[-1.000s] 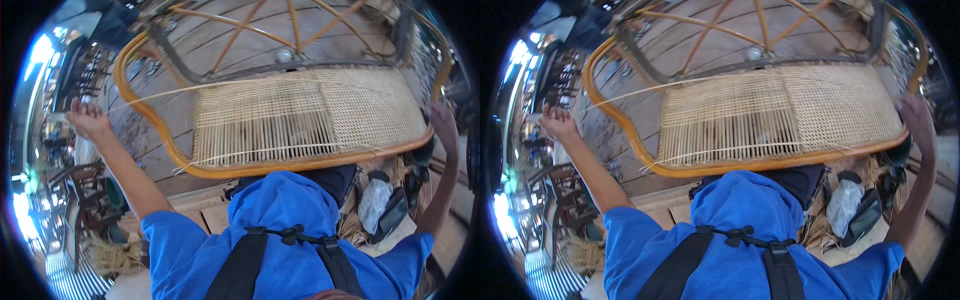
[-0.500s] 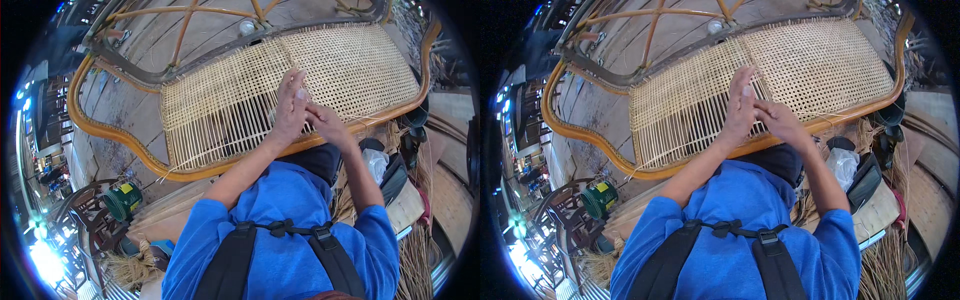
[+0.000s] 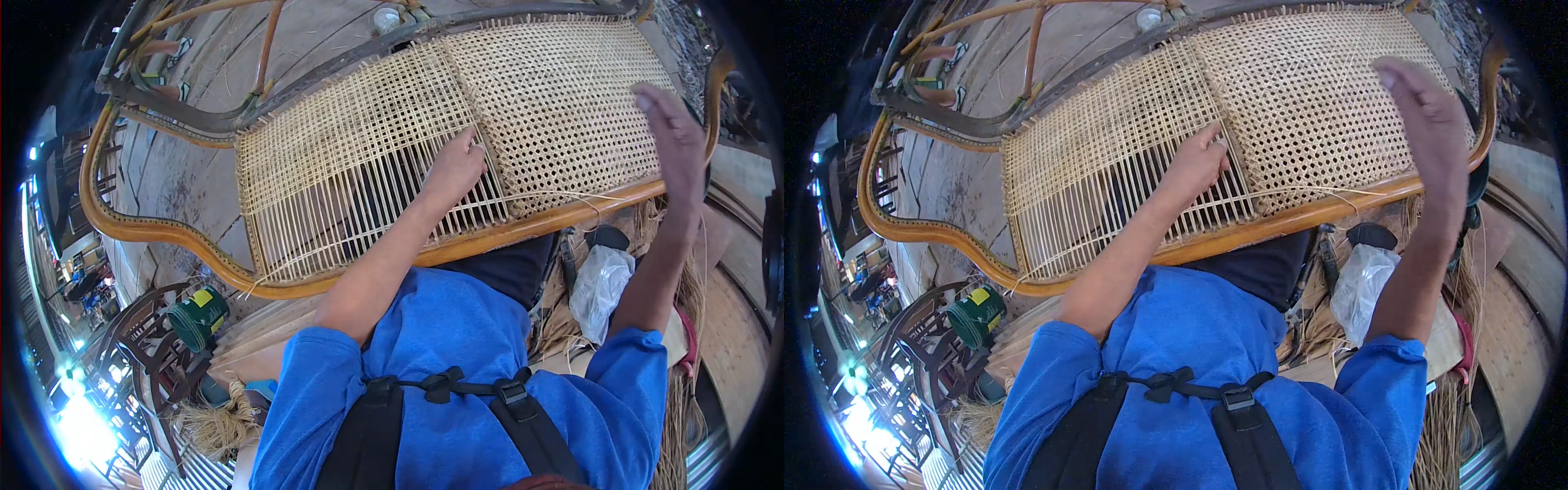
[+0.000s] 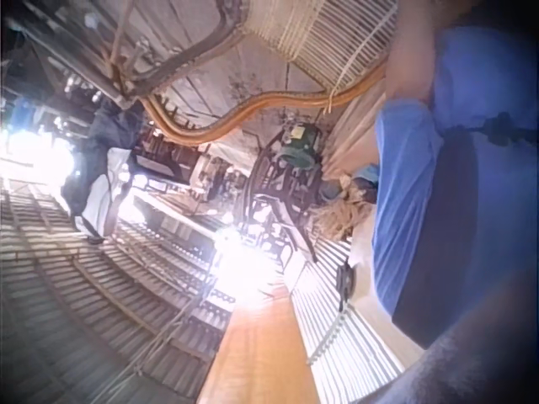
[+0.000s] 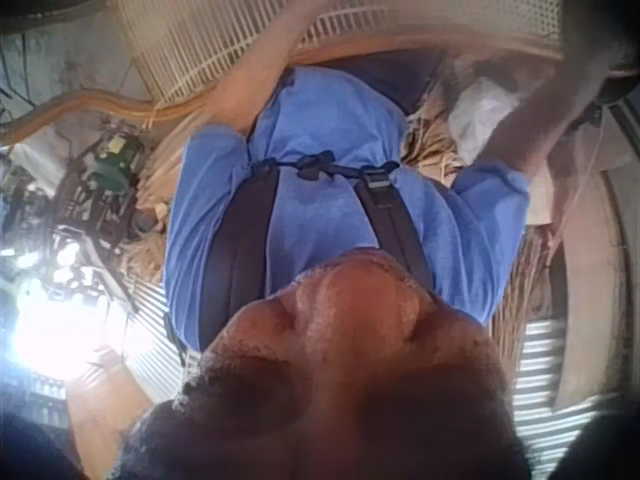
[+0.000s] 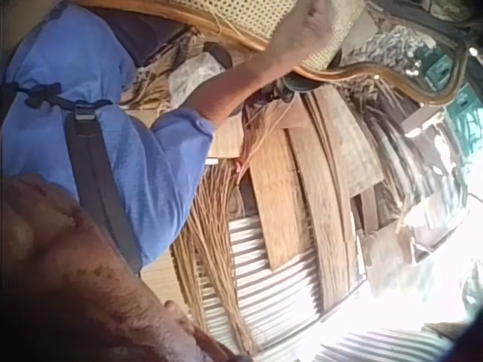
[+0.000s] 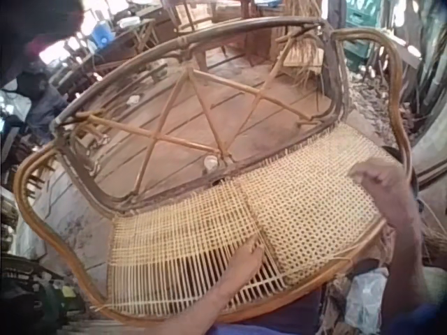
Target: Repairing or weaving a rattan/wicker chair seat using strips of material and a knife.
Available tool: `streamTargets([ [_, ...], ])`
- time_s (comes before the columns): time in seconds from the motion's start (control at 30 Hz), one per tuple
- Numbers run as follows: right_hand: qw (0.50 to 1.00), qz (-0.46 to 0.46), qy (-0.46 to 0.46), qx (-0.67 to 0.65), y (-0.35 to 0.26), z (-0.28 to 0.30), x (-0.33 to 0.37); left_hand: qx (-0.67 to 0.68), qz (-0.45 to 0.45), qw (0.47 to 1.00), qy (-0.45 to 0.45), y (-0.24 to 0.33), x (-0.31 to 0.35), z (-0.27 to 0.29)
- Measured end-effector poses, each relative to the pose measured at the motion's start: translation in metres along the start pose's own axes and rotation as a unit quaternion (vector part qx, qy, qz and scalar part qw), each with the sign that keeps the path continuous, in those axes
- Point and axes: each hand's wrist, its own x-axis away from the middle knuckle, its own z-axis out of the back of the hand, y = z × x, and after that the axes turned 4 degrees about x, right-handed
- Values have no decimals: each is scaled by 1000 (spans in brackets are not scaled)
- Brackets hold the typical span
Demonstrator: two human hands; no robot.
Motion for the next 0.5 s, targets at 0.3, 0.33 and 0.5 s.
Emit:
streamTargets([
  [0.3,977,-114,-81,-160,-7,-66,2,199,85,976,0,11,6,-8],
  [0.33,977,-116,-83,-159,-3,-77,7,207,82,975,-7,13,6,-9],
  [0.5,968,-44,-244,27,5,-129,28,-194,-57,967,152,17,21,8],
])
